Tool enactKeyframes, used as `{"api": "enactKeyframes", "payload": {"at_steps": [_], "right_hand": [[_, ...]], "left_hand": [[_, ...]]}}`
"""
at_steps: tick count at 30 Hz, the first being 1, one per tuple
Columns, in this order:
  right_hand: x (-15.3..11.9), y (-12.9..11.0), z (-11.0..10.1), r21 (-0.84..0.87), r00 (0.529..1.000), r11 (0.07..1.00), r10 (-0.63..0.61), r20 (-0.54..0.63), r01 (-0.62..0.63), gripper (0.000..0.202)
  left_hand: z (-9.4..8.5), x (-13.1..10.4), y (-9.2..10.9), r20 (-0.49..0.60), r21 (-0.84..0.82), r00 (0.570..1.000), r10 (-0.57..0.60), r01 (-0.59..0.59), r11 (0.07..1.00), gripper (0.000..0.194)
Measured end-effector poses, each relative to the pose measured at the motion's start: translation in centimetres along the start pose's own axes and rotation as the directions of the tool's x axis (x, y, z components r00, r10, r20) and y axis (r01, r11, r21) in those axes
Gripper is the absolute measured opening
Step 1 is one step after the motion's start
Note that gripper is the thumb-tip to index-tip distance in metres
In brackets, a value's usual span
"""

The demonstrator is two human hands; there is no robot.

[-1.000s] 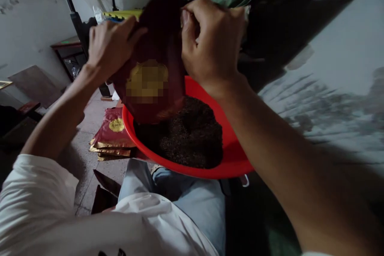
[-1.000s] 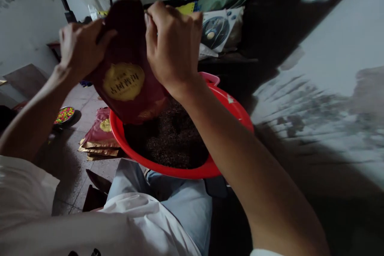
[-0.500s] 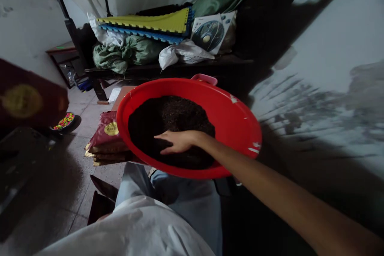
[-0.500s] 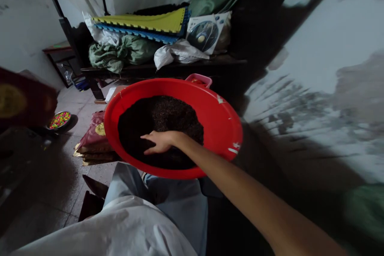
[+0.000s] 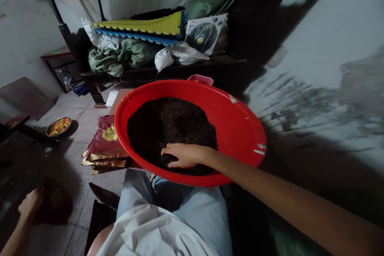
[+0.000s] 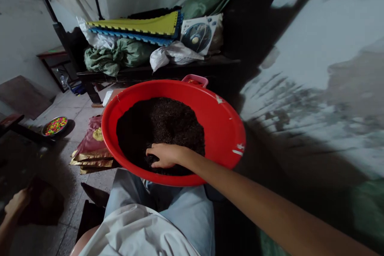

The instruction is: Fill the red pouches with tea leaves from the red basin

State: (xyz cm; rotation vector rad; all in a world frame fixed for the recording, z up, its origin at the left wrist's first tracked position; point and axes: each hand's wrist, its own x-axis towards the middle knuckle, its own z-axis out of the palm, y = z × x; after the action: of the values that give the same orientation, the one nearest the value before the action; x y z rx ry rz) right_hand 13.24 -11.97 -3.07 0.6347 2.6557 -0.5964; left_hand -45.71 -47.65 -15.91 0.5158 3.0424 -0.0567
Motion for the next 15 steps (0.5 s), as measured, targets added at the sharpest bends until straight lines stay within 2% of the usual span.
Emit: {"api": "enactKeyframes", "payload": {"at_steps": [2,5,7,9,10,12,14,15], "right_hand": [[-0.3,0.7,-0.3,0.006,0.999,1.000,0.029,0.017,-0.029,0.062],[-0.9,1.5,-0.9,-0.024,0.980,0.982,0.190,0.057,-0.189,0.062],[-1.2,1.9,-1.3,-0.066,0.935,0.940,0.341,0.100,-0.336,0.067],[-1.4,2.3,-1.7,-0.108,0.884,0.896,0.443,0.149,-0.431,0.073],[-1.5,2.4,-1.9,-0.126,0.867,0.883,0.469,0.171,-0.453,0.074],[-1.8,2.7,-2.2,-0.139,0.849,0.873,0.488,0.201,-0.468,0.076],[-1.9,2.8,-2.3,-0.127,0.854,0.880,0.475,0.214,-0.458,0.076],[-2.0,2.8,-2.2,-0.116,0.862,0.888,0.460,0.213,-0.445,0.076]], "left_hand": [[3.8,-0.1,-1.7,0.131,0.047,0.989,-0.073,0.067,0.997,0.057],[9.4,-0.7,-3.4,0.225,-0.003,0.974,0.010,-0.010,1.000,0.051],[13.0,-1.4,-3.8,0.261,-0.027,0.965,0.033,-0.027,0.999,0.048],[16.4,-2.0,-3.9,0.266,-0.040,0.963,0.047,-0.038,0.998,0.044],[17.9,-2.3,-3.9,0.285,-0.043,0.957,0.053,-0.042,0.998,0.041],[20.7,-2.8,-3.7,0.358,-0.077,0.919,0.166,-0.148,0.986,0.036],[23.0,-3.2,-3.5,0.429,-0.130,0.864,0.263,-0.230,0.965,0.031],[24.0,-3.4,-3.3,0.452,-0.150,0.850,0.269,-0.225,0.963,0.029]]}}
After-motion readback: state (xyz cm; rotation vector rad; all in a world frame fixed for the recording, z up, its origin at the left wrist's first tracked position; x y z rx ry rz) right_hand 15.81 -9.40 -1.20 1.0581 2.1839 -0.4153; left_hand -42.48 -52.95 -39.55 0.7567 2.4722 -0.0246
